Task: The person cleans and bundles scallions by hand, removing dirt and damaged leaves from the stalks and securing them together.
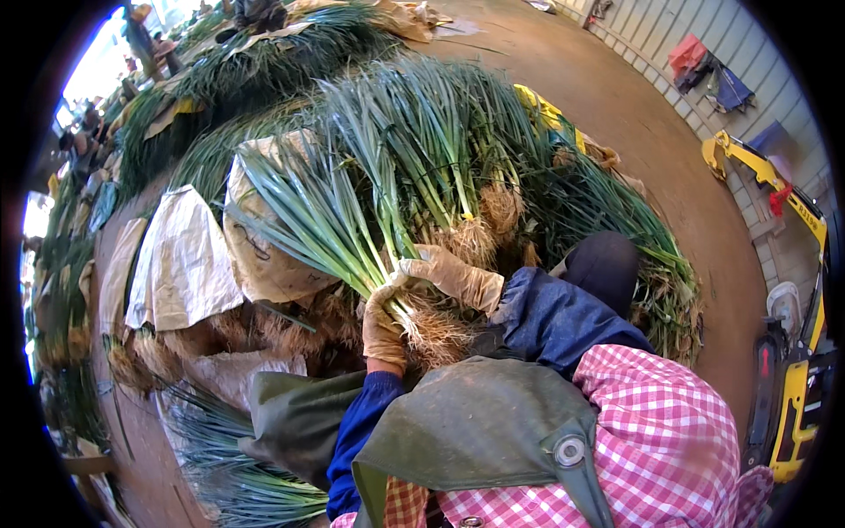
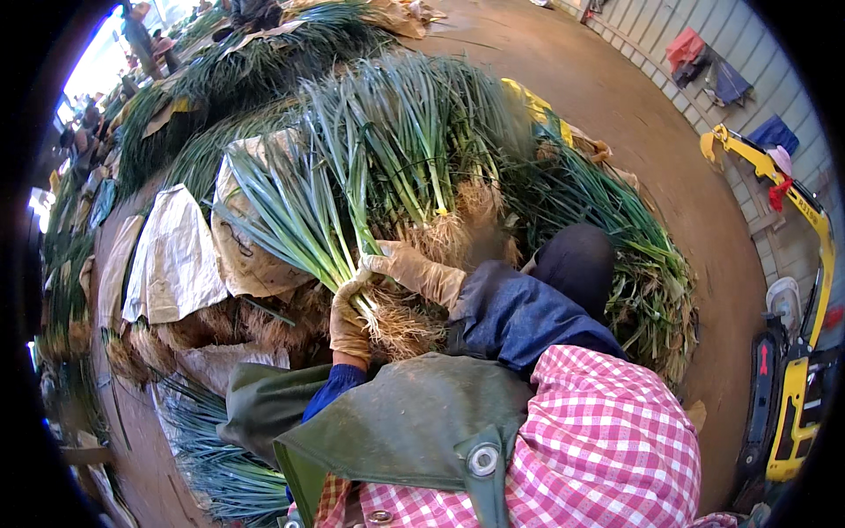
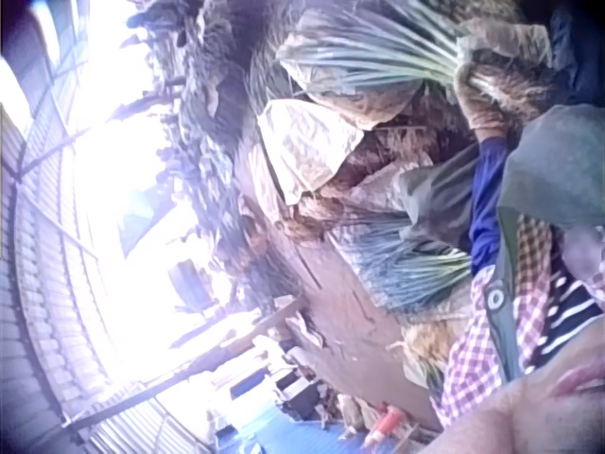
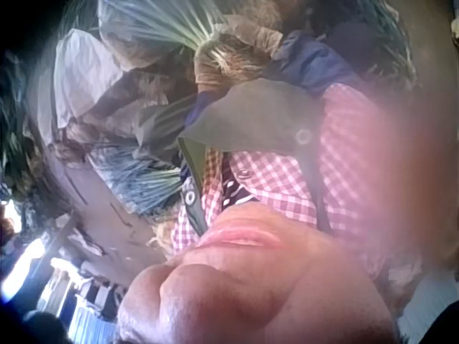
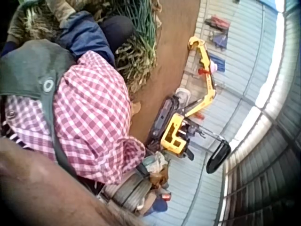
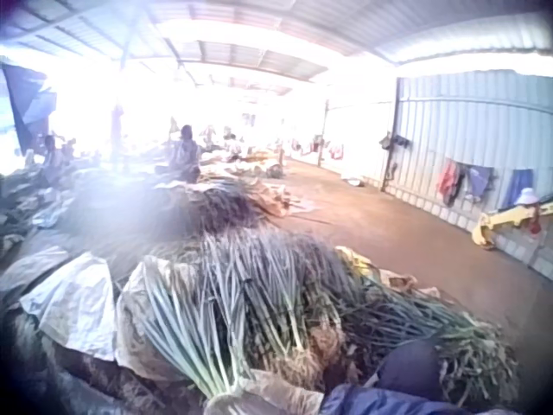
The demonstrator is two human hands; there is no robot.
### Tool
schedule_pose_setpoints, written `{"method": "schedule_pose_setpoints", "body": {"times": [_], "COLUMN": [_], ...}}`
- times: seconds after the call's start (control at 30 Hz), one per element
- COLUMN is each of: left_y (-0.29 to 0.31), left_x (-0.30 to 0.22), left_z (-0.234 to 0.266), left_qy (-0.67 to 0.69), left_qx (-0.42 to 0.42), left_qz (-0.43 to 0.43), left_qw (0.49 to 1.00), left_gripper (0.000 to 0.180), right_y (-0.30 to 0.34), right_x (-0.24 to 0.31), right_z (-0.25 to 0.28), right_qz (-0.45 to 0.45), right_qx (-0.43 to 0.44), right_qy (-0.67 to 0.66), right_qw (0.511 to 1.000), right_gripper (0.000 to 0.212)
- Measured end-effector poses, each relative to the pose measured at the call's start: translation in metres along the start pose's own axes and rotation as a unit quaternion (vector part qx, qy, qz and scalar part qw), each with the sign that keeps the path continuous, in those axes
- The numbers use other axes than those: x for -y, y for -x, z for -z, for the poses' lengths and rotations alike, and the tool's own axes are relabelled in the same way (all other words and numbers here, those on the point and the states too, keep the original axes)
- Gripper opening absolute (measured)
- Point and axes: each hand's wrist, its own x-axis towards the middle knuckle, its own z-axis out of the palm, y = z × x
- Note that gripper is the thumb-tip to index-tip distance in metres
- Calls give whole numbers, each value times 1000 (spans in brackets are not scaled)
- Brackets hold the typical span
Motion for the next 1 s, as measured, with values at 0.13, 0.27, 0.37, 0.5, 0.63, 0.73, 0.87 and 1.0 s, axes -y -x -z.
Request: {"method": "schedule_pose_setpoints", "body": {"times": [0.13, 0.27, 0.37, 0.5, 0.63, 0.73, 0.87, 1.0], "left_y": [7, 7, 20, 16, 19, 32, 9, 9], "left_x": [-3, -5, -10, -8, -26, -18, -6, -7], "left_z": [-1, -10, -33, -34, -36, -55, -14, -15], "left_qy": [44, 60, 62, 60, 97, 104, 128, 62], "left_qx": [-24, -23, -13, -7, 38, 21, 63, 41], "left_qz": [-9, -41, -31, -34, -38, -19, 2, -8], "left_qw": [999, 997, 997, 998, 994, 994, 990, 997], "left_gripper": [24, 26, 29, 25, 29, 31, 39, 37], "right_y": [10, 15, 25, 38, 87, 141, 206, 187], "right_x": [-5, 21, 33, 53, 69, 168, 197, 180], "right_z": [-8, -5, -10, 5, 65, 121, 275, 289], "right_qz": [-11, -14, -74, -90, -45, -45, -307, -419], "right_qx": [20, 55, -19, 67, 159, -87, -255, -159], "right_qy": [-77, -214, -239, -269, -361, 38, 330, 741], "right_qw": [997, 975, 968, 957, 918, 994, 855, 500], "right_gripper": [24, 26, 30, 25, 22, 30, 23, 36]}}
